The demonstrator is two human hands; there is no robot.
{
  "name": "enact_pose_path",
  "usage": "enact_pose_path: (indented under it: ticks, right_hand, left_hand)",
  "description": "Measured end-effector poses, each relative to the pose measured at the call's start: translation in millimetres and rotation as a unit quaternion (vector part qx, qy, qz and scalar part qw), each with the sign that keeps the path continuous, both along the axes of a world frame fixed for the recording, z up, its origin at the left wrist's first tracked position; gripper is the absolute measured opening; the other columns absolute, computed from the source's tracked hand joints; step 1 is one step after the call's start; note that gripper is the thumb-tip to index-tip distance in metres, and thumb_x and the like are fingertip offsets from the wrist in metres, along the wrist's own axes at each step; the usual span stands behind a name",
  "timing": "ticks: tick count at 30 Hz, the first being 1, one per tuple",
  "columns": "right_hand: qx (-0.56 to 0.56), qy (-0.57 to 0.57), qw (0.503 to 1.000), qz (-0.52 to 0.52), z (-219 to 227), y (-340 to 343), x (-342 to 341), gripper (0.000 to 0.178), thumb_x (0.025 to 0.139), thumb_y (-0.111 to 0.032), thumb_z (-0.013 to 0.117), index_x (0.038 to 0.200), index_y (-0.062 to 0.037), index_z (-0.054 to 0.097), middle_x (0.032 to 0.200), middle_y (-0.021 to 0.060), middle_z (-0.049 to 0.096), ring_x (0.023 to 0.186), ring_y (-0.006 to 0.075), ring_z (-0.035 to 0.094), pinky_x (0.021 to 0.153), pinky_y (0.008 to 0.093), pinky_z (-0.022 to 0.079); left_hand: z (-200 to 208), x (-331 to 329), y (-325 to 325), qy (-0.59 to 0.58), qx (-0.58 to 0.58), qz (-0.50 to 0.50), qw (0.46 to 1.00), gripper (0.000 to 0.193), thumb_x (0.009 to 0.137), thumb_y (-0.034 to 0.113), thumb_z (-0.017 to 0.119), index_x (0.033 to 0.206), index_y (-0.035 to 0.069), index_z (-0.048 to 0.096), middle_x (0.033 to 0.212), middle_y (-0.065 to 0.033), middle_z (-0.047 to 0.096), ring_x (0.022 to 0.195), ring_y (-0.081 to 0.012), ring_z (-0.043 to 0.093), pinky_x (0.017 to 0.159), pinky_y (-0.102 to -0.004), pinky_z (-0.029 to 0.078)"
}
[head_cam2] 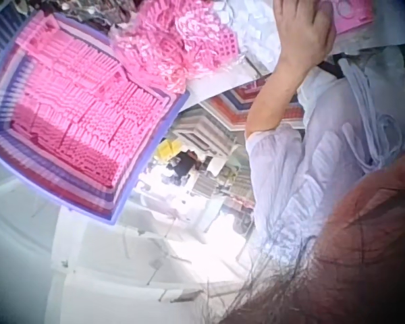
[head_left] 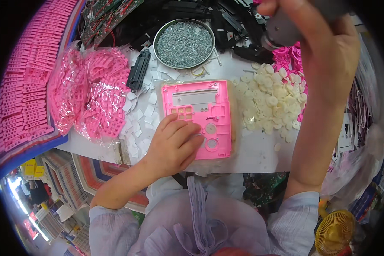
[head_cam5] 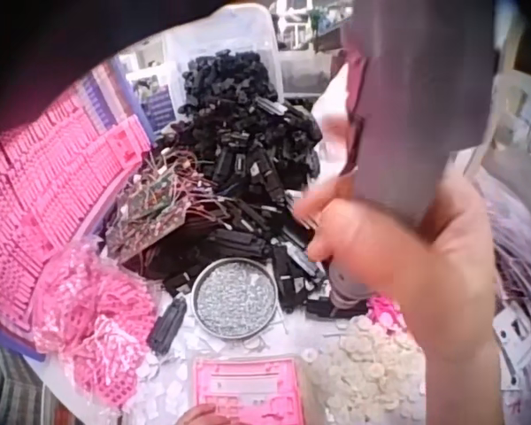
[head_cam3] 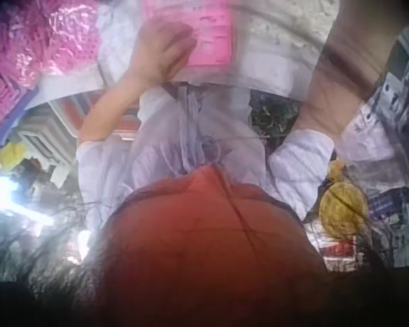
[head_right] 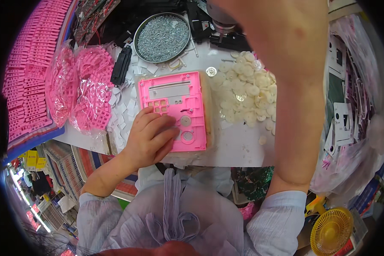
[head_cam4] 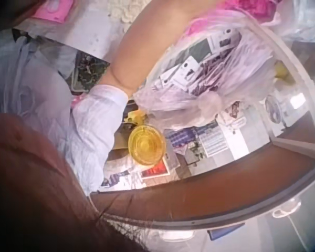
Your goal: The recorder assembles a pink toy calculator by installing internal components and securing parts with an electric screwdriver.
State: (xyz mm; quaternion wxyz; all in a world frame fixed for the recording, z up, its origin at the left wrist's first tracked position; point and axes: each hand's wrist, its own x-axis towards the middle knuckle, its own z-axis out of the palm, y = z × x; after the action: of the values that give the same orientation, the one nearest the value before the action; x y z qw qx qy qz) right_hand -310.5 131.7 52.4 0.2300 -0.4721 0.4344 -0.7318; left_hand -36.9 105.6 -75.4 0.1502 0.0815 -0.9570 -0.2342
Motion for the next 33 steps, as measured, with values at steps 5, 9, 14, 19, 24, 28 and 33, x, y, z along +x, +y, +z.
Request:
enact_pose_path:
  ticks: [5, 9, 14, 19, 24, 28, 33]
  right_hand:
    - [0.118, 0.161, 0.977, -0.075, -25, 19, 1, 0.051, 0.086, -0.006, 0.071, 0.132, 0.0029, 0.051, 0.129, 0.013, 0.057, 0.105, 0.018, 0.058, 0.092, 0.0313, 0.045]
    - [0.157, 0.171, 0.947, -0.224, -75, 64, 33, 0.046, 0.075, -0.003, 0.081, 0.115, -0.0016, 0.059, 0.101, 0.0039, 0.063, 0.085, 0.0134, 0.058, 0.078, 0.0285, 0.047]
    - [0.345, 0.373, 0.861, -0.024, -95, 89, 83, 0.015, 0.077, -0.006, 0.074, 0.09, -0.0049, 0.066, 0.077, 0.0056, 0.063, 0.066, 0.0225, 0.061, 0.055, 0.0362, 0.048]
    - [0.376, 0.536, 0.756, -0.003, -91, 72, 99, 0.011, 0.078, -0.011, 0.072, 0.081, -0.0056, 0.063, 0.074, 0.0087, 0.062, 0.067, 0.029, 0.064, 0.056, 0.0402, 0.05]
    - [0.376, 0.553, 0.743, 0.014, -95, 61, 97, 0.012, 0.077, -0.012, 0.073, 0.076, -0.0056, 0.063, 0.069, 0.0104, 0.062, 0.06, 0.0308, 0.062, 0.053, 0.04, 0.05]
    - [0.396, 0.497, 0.771, 0.024, -100, 60, 91, 0.011, 0.078, -0.01, 0.075, 0.078, -0.0034, 0.066, 0.07, 0.0102, 0.065, 0.056, 0.0238, 0.064, 0.052, 0.0347, 0.049]
    - [0.473, 0.333, 0.815, 0.04, -90, 64, 79, 0.012, 0.08, -0.008, 0.077, 0.083, -0.0008, 0.068, 0.069, 0.0085, 0.066, 0.054, 0.0128, 0.06, 0.052, 0.0263, 0.047]
  left_hand:
    - [0, 4, 1, 0.013, 0.014, 0.012, 1.0, 0.032, 0.071, 0.013, 0.074, 0.102, 0.012, 0.068, 0.113, -0.0076, 0.063, 0.105, -0.0284, 0.058, 0.103, -0.0518, 0.041]
    - [0, 11, 5, 0.037, 0.035, 0.042, 0.998, 0.031, 0.071, 0.013, 0.073, 0.102, 0.012, 0.068, 0.112, -0.0071, 0.063, 0.109, -0.0281, 0.057, 0.105, -0.0531, 0.038]
    - [-5, 18, 13, 0.049, 0.044, 0.054, 0.996, 0.027, 0.07, 0.013, 0.072, 0.096, 0.012, 0.066, 0.113, -0.005, 0.061, 0.109, -0.024, 0.057, 0.112, -0.0536, 0.032]
    - [-8, 20, 12, 0.062, 0.048, 0.059, 0.995, 0.024, 0.071, 0.013, 0.072, 0.095, 0.012, 0.066, 0.112, -0.005, 0.061, 0.108, -0.0242, 0.058, 0.113, -0.0537, 0.032]
    - [-14, 23, 12, 0.062, 0.073, 0.058, 0.994, 0.026, 0.073, 0.014, 0.071, 0.098, 0.013, 0.067, 0.114, -0.0059, 0.062, 0.108, -0.0251, 0.059, 0.114, -0.0543, 0.03]
    - [-17, 24, 11, 0.081, 0.077, 0.061, 0.992, 0.025, 0.073, 0.014, 0.071, 0.097, 0.012, 0.067, 0.114, -0.0058, 0.062, 0.106, -0.0246, 0.06, 0.113, -0.0533, 0.032]
    - [-20, 25, 10, 0.082, 0.083, 0.058, 0.991, 0.025, 0.072, 0.014, 0.072, 0.096, 0.012, 0.067, 0.113, -0.0055, 0.062, 0.104, -0.0242, 0.06, 0.112, -0.0527, 0.033]
